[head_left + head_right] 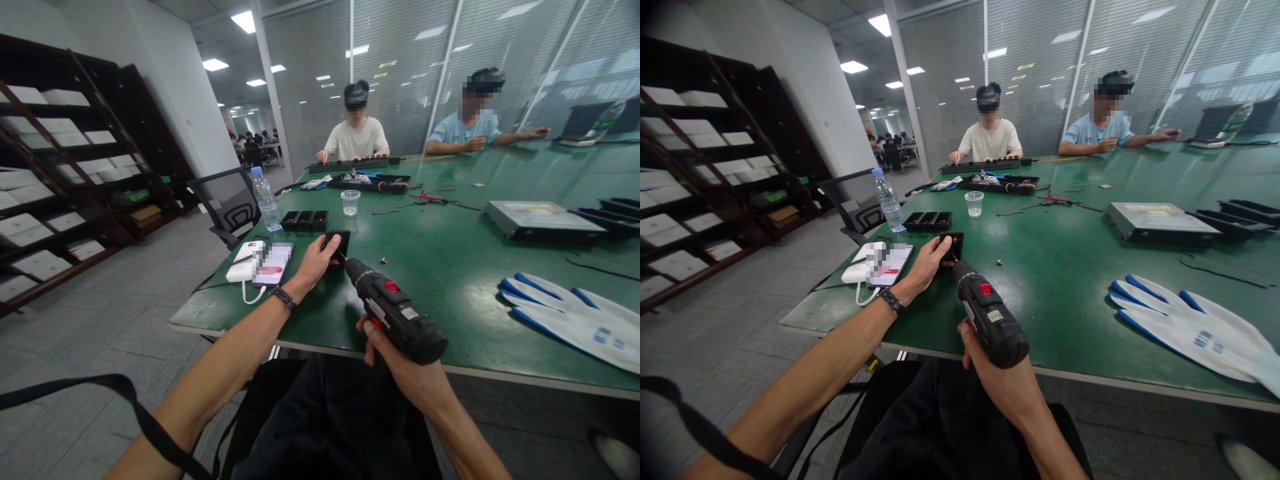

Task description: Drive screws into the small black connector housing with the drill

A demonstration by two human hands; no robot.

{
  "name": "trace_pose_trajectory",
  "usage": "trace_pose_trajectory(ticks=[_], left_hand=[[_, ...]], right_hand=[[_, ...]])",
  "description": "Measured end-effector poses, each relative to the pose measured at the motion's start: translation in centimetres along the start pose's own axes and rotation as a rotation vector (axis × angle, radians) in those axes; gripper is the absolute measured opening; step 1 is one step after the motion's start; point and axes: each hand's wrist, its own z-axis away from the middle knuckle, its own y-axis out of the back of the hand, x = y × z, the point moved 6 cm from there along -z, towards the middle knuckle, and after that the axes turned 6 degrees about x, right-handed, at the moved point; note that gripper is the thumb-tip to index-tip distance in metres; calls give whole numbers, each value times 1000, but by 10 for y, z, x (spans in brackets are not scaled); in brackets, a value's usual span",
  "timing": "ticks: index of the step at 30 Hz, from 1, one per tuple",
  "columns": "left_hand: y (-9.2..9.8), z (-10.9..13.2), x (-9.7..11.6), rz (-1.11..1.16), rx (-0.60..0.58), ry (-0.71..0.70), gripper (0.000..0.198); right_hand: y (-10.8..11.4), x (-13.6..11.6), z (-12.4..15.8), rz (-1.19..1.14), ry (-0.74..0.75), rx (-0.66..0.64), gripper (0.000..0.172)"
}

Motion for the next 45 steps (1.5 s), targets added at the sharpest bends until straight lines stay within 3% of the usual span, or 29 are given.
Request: trace_pose_trajectory(ticks=[14, 31, 45], left_hand=[[0, 0, -2, -56, -6, -6, 49], [3, -1, -4, 56, 8, 62, 49], [4, -2, -6, 7, 3, 19, 41]], right_hand=[[1, 7, -2, -2, 4, 0, 27], [0, 7, 0, 7, -14, -16, 26], [-2, 12, -2, 12, -10, -15, 26]])
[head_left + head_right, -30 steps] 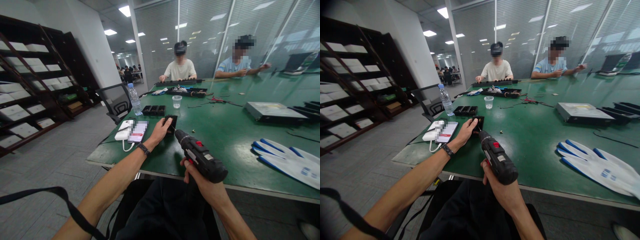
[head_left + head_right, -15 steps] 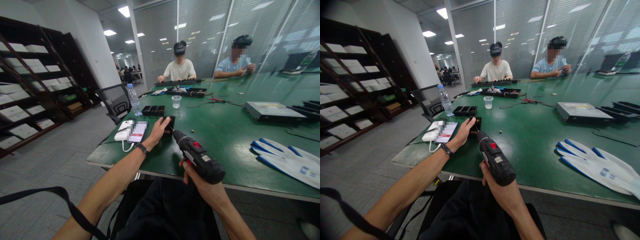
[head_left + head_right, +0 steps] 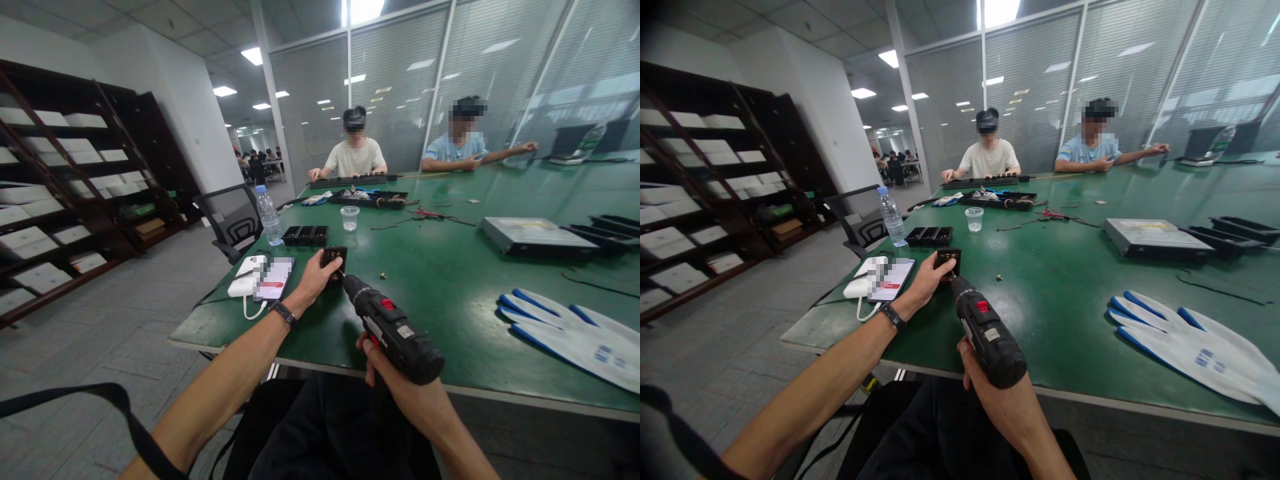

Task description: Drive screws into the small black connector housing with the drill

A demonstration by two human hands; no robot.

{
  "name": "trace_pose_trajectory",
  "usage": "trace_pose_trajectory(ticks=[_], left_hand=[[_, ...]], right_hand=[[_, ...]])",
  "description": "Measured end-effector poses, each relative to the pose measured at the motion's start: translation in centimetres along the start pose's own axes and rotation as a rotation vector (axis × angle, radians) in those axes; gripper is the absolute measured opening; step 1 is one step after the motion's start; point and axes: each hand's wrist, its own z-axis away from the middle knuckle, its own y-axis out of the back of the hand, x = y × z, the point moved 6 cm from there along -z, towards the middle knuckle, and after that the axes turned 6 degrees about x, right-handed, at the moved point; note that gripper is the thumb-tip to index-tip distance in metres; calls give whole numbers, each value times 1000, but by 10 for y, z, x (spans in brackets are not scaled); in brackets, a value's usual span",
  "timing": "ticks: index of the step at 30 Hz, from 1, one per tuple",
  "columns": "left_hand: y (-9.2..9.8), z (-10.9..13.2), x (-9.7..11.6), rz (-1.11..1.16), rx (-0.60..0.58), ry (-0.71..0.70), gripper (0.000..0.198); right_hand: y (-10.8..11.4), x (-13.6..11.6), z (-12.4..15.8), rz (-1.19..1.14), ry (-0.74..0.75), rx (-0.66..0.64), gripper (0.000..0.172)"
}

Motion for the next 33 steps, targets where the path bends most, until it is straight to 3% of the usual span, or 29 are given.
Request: trace_pose_trajectory(ticks=[12, 22, 33], left_hand=[[-1, 2, 0, 37, -7, 28, 37], [-2, 0, 5, -21, 23, -9, 35], [0, -4, 2, -166, 24, -95, 38]], right_hand=[[1, -5, 2, -56, -8, 43, 28], [2, -4, 0, -34, -21, 33, 41], [1, -5, 0, -69, -23, 38, 29]])
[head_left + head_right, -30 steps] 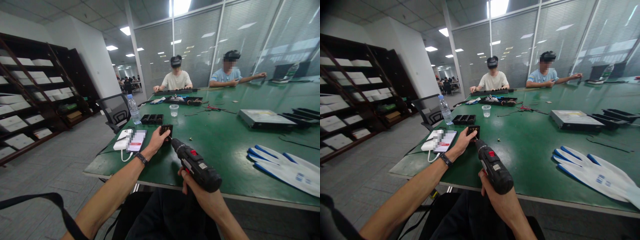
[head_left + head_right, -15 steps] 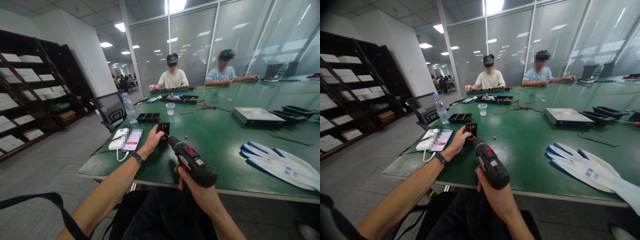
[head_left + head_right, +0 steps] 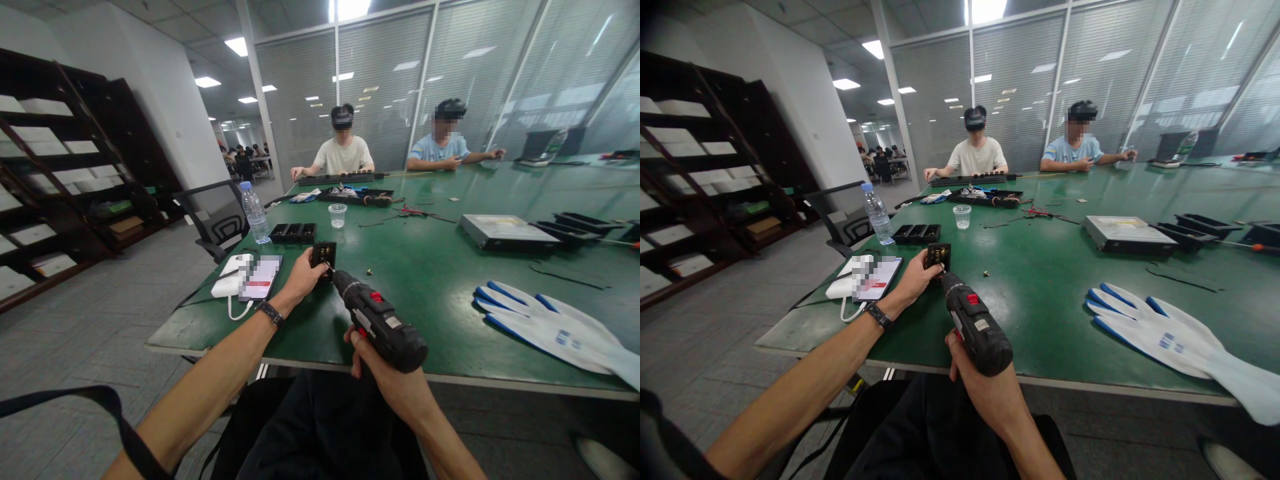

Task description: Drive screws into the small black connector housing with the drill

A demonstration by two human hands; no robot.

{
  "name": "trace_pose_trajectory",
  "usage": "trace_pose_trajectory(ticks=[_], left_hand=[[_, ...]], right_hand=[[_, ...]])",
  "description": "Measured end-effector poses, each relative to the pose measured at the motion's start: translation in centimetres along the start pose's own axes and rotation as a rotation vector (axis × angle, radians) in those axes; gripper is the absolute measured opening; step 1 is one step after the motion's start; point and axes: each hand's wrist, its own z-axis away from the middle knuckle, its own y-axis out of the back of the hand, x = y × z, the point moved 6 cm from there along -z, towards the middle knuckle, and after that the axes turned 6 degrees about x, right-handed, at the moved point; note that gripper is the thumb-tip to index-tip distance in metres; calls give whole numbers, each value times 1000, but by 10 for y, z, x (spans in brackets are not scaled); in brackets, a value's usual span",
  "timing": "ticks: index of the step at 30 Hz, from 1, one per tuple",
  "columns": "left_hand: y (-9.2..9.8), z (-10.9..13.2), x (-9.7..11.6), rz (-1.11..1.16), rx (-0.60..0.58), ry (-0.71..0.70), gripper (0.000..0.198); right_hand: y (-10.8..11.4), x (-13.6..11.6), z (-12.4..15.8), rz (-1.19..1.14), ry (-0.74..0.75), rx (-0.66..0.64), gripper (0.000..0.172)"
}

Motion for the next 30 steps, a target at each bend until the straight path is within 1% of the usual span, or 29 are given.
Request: trace_pose_trajectory(ticks=[8, 11, 20, 27, 30], left_hand=[[2, 1, 5, -36, 20, -19, 34], [1, 1, 5, -44, 16, -24, 35], [1, 0, 3, -54, 21, -14, 35], [1, -1, 3, -49, 31, -16, 34], [1, 0, 4, -41, 30, -8, 33]], right_hand=[[-1, -6, 2, -18, 1, 7, 29], [-1, -6, 2, -17, -12, 13, 28], [1, -3, 0, 17, 21, -10, 26], [1, -1, 1, 30, 19, -1, 29], [1, 2, 0, 49, 4, -10, 36]])
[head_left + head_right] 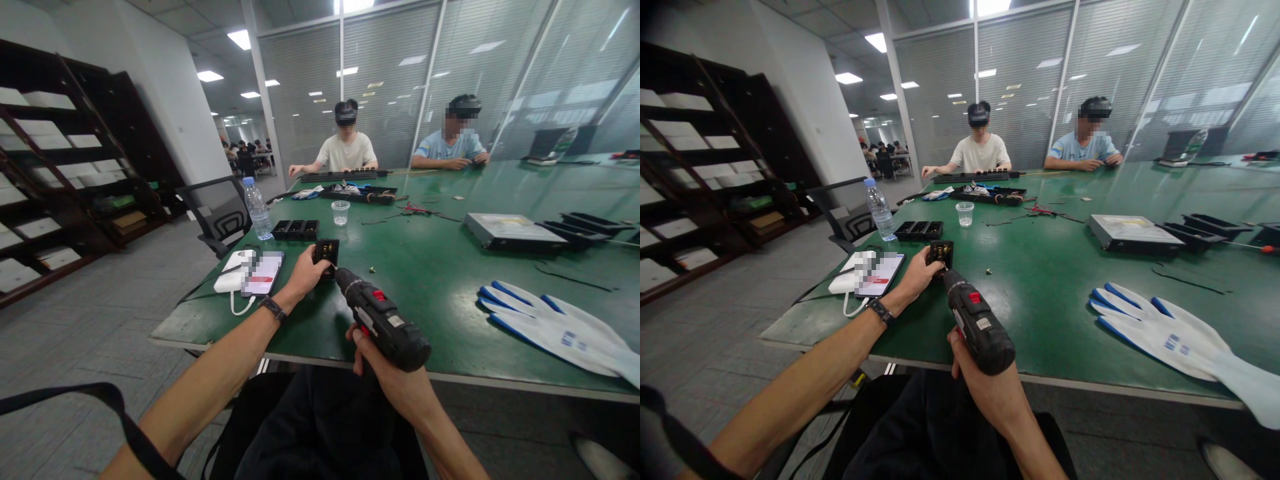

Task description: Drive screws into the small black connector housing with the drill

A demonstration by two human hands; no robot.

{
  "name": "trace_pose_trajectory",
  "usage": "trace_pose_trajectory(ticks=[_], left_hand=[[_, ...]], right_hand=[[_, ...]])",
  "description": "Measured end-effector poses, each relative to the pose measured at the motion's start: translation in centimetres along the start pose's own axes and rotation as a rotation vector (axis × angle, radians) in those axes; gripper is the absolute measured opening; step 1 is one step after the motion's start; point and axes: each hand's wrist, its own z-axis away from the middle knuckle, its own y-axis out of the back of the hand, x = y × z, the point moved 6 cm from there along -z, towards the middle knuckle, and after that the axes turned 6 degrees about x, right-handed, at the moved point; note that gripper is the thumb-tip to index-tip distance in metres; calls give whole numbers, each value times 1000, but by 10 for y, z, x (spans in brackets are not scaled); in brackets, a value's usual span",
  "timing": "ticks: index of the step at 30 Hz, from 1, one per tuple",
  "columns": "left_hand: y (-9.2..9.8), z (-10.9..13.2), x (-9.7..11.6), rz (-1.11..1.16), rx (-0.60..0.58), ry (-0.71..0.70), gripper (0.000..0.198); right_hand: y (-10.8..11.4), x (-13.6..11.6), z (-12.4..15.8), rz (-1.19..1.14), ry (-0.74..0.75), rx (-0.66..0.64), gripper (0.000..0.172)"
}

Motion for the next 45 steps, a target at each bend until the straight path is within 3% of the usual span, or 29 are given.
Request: trace_pose_trajectory(ticks=[9, 14, 32, 45], left_hand=[[-2, 2, -5, 66, -28, 65, 35], [-2, 2, -5, 85, -33, 76, 37], [-4, 3, -4, 77, -44, 78, 35], [-4, -1, -13, 69, -44, 90, 34]], right_hand=[[1, -1, 0, 8, -10, 1, 40], [1, -5, 1, -8, 11, 11, 29], [0, 1, -1, 1, -15, 6, 38], [1, -2, 0, -3, 4, 20, 35]])
